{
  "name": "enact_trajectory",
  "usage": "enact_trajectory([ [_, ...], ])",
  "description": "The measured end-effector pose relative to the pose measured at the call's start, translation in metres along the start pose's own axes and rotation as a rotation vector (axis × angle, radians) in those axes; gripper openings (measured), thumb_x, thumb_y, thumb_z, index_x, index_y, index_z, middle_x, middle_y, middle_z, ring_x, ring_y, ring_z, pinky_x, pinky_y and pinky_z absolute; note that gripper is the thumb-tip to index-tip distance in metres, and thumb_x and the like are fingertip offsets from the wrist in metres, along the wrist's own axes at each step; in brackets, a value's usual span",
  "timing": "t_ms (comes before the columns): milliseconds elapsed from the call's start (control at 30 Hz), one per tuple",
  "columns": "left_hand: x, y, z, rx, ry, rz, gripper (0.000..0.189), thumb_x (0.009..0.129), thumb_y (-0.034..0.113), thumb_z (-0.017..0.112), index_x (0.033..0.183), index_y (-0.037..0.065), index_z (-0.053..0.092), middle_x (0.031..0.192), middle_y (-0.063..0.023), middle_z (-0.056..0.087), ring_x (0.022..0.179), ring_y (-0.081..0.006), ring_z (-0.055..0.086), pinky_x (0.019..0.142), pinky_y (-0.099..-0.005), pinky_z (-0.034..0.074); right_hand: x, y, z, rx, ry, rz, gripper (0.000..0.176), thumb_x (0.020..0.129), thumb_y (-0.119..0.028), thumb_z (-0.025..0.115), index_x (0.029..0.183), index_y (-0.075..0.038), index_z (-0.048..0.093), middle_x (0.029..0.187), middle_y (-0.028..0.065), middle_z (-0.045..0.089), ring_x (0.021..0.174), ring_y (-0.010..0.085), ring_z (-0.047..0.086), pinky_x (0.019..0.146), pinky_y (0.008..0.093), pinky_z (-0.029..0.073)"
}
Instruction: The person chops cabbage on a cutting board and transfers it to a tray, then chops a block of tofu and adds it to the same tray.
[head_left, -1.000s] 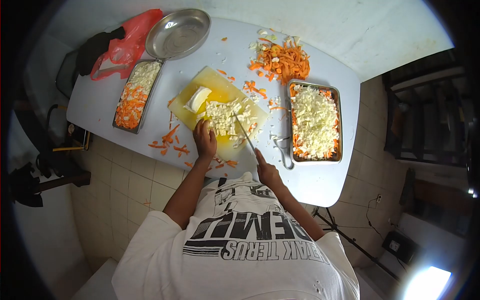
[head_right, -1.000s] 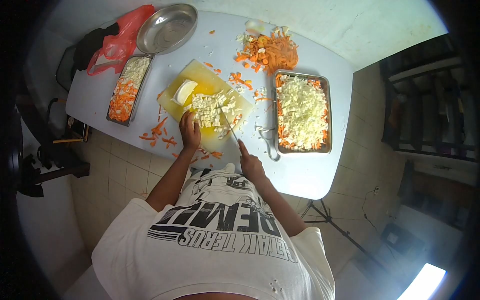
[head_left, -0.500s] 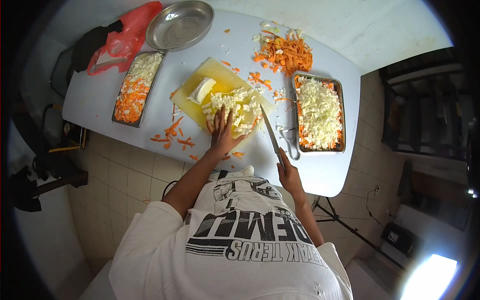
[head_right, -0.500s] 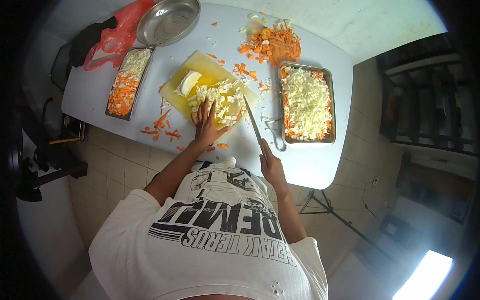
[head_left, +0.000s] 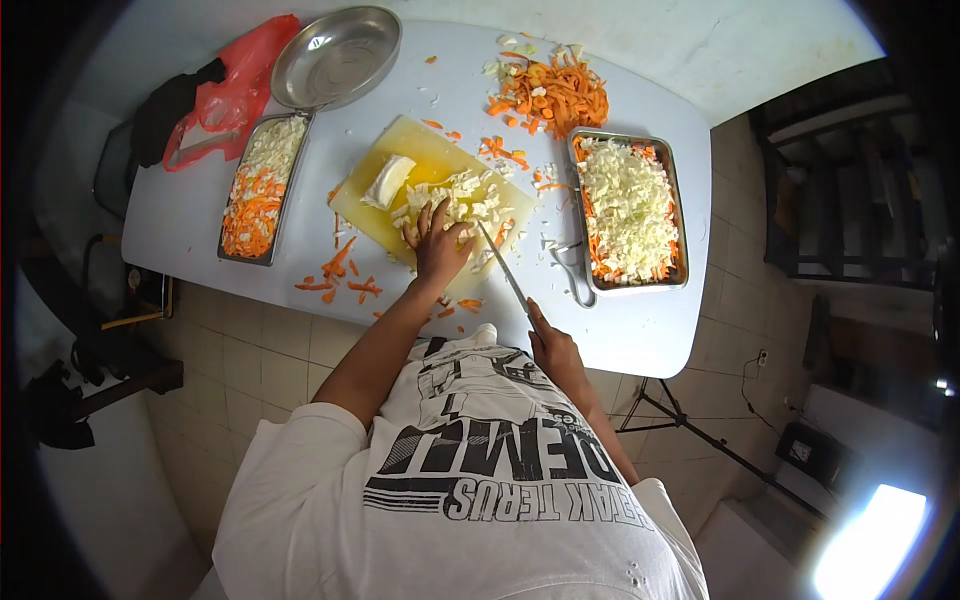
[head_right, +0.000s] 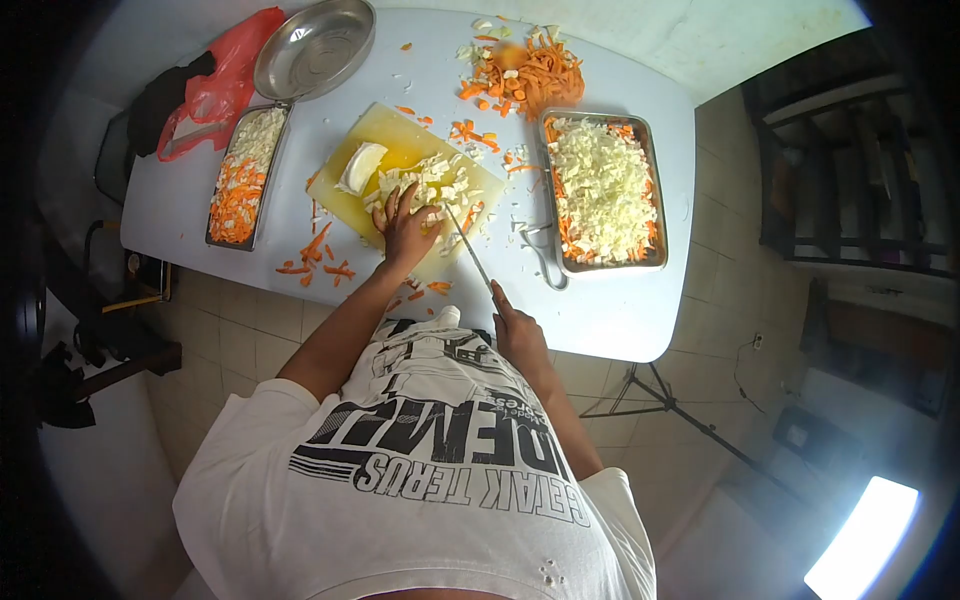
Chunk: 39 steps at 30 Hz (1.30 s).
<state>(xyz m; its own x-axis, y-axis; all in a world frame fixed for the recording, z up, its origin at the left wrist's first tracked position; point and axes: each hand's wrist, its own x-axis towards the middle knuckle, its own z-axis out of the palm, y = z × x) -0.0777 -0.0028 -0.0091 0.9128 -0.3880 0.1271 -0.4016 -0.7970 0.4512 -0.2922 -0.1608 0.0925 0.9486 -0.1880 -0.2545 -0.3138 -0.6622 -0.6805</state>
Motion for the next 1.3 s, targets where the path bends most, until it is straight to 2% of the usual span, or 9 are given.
enact_trajectory([
  [200,-0.002,0.000,0.012,-0.012,0.026,0.005,0.014,0.075,0.027,0.072,0.088,0.021,0.076,0.146,0.0001,0.040,0.139,-0.0295,0.025,0.106,-0.0645,0.010,0.024,0.022,0.048,-0.143,-0.072,0.078,0.069,0.089,-0.009,0.055,0.150,-0.023,0.025,0.067,0.0245,0.062,0.060,0.0436,0.061,0.057,0.0535,0.048],
  [300,0.001,0.001,0.011,0.009,0.032,0.007,0.015,0.075,0.027,0.072,0.089,0.021,0.076,0.146,0.0005,0.039,0.138,-0.0294,0.025,0.106,-0.0639,0.011,0.055,0.021,0.050,0.016,-0.014,-0.019,0.070,0.089,-0.009,0.054,0.150,-0.023,0.023,0.067,0.0250,0.062,0.061,0.0449,0.060,0.059,0.0540,0.048],
  [467,0.009,0.004,0.009,0.044,0.041,-0.038,0.017,0.076,0.029,0.073,0.090,0.021,0.076,0.146,0.0005,0.039,0.138,-0.0289,0.026,0.105,-0.0639,0.013,0.048,0.005,0.012,0.029,-0.011,-0.017,0.062,0.090,-0.007,0.052,0.147,-0.017,0.032,0.071,0.0257,0.062,0.067,0.0452,0.061,0.062,0.0528,0.048],
  [567,0.011,0.001,0.009,0.027,0.130,-0.021,0.017,0.076,0.030,0.073,0.091,0.021,0.076,0.146,0.0003,0.039,0.137,-0.0288,0.027,0.104,-0.0641,0.015,0.031,-0.002,-0.001,0.034,-0.038,-0.002,0.063,0.089,-0.007,0.052,0.148,-0.017,0.031,0.071,0.0258,0.062,0.067,0.0454,0.061,0.061,0.0526,0.047],
  [800,0.009,0.003,0.011,0.013,0.062,-0.056,0.011,0.078,0.028,0.072,0.088,0.024,0.076,0.145,0.0015,0.041,0.136,-0.0284,0.029,0.101,-0.0615,0.021,0.028,0.002,0.010,-0.033,-0.060,0.016,0.062,0.090,-0.006,0.052,0.147,-0.018,0.032,0.071,0.0261,0.062,0.068,0.0454,0.061,0.062,0.0543,0.047],
  [1000,0.010,0.000,0.010,-0.007,0.032,-0.043,0.010,0.078,0.027,0.072,0.087,0.026,0.076,0.145,0.0018,0.042,0.136,-0.0296,0.029,0.102,-0.0601,0.020,0.028,0.000,0.014,-0.132,-0.121,0.062,0.067,0.090,-0.007,0.052,0.150,-0.020,0.023,0.067,0.0240,0.062,0.062,0.0438,0.061,0.058,0.0546,0.047],
  [1200,0.008,-0.006,0.011,-0.002,0.031,0.027,0.010,0.077,0.026,0.073,0.087,0.025,0.076,0.146,0.0032,0.042,0.136,-0.0300,0.029,0.102,-0.0597,0.019,0.083,0.004,0.050,-0.062,-0.056,-0.017,0.067,0.091,-0.008,0.050,0.150,-0.019,0.021,0.067,0.0225,0.061,0.062,0.0416,0.061,0.057,0.0510,0.049],
  [1300,0.011,-0.011,0.020,-0.031,0.062,0.028,0.009,0.076,0.025,0.074,0.085,0.024,0.075,0.146,0.0045,0.042,0.136,-0.0301,0.030,0.102,-0.0599,0.019,0.076,0.007,0.044,-0.009,-0.047,-0.030,0.065,0.092,-0.008,0.049,0.150,-0.019,0.022,0.067,0.0226,0.061,0.062,0.0419,0.061,0.057,0.0512,0.049],
])
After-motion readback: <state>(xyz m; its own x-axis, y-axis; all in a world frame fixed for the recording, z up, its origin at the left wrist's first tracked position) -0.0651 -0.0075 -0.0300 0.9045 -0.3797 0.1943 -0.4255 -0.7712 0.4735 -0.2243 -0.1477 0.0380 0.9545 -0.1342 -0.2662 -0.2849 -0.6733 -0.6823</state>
